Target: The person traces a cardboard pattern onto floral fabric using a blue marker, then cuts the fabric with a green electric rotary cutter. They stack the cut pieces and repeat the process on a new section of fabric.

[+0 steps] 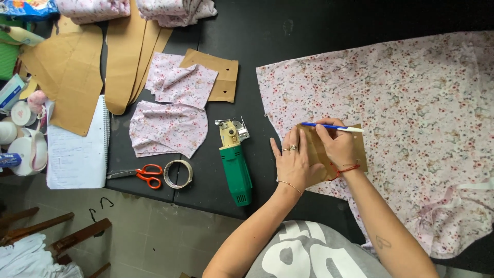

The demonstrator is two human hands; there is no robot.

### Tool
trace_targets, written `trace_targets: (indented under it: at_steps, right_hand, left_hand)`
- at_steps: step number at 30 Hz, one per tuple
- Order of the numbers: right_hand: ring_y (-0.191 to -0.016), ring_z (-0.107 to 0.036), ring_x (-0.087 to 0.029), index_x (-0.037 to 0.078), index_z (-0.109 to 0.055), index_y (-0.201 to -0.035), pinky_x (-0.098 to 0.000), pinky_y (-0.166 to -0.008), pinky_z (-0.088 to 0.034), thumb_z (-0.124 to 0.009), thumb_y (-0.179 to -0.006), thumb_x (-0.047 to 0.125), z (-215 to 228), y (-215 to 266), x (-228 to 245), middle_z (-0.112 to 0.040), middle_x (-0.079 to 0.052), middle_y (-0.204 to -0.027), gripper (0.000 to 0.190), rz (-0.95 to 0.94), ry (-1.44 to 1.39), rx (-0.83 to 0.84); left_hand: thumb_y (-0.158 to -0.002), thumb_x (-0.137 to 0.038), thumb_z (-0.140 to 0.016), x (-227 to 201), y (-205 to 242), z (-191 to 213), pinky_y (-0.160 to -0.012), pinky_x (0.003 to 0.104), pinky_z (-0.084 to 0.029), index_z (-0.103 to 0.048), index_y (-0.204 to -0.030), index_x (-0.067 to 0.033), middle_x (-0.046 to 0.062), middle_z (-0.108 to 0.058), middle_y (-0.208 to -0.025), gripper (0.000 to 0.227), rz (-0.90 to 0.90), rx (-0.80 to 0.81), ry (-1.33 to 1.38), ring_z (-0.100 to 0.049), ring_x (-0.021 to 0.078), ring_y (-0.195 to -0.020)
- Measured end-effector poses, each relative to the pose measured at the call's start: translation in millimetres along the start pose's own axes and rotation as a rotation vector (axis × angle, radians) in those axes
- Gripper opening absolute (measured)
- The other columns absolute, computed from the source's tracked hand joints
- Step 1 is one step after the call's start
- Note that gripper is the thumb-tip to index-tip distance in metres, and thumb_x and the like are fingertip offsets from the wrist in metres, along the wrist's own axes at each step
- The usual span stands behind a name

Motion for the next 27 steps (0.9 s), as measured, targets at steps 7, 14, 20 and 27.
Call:
trace_targets:
  at_steps: [7,14,20,27]
  right_hand:
    - [-0.067,-0.061,-0.016,0.003,-0.057,-0.088,-0.0276,-0.061,-0.050,-0.057,-0.085,0.006,20.1,3.3,21.2,-0.063,-0.011,-0.073,0.004,-0.027,0.183,-0.010]
    - [-0.074,-0.060,-0.030,-0.006,-0.045,-0.094,-0.0318,-0.064,-0.051,-0.047,-0.091,0.002,74.4,6.3,3.2,-0.057,-0.023,-0.075,0.008,-0.093,0.087,-0.196]
    - [-0.082,-0.059,-0.031,0.001,-0.049,-0.096,-0.0365,-0.067,-0.050,-0.048,-0.090,0.011,64.0,12.1,20.2,-0.058,-0.021,-0.081,0.012,-0.116,0.257,-0.146]
    - [-0.072,-0.060,-0.014,0.012,-0.070,-0.077,-0.0316,-0.068,-0.049,-0.069,-0.063,0.015,-3.0,27.2,35.7,-0.068,-0.007,-0.070,0.015,-0.209,0.340,0.655]
  left_hand:
    - [-0.058,-0.055,-0.064,-5.7,-1.9,0.9,-0.104,0.059,0.004,-0.020,-0.132,-0.0040,0.016,-0.015,-0.138,0.100,0.024,0.071,-0.027,-0.014,0.0243,-0.128]
    - [-0.063,-0.055,-0.060,-6.9,-0.3,3.7,-0.103,0.059,0.008,-0.017,-0.132,-0.0016,0.018,-0.009,-0.139,0.098,0.018,0.106,-0.060,-0.008,0.0273,-0.129]
    - [-0.075,-0.025,-0.056,-34.9,16.8,-22.9,-0.095,0.051,-0.021,-0.039,-0.120,-0.0037,0.017,-0.029,-0.128,0.053,-0.223,-0.095,-0.006,-0.030,0.0283,-0.120]
    - [-0.075,-0.007,-0.051,-74.8,47.4,-89.5,-0.068,0.076,-0.022,-0.064,-0.085,-0.0001,0.019,-0.061,-0.081,0.018,-0.223,0.121,0.084,-0.055,0.0426,-0.081]
Point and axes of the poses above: each hand's wrist, its own y-axis away from the middle knuckle, its own z-axis out of the back of the hand, x = y × z, the point moved 3 cm from there along -y, towards the middle knuckle
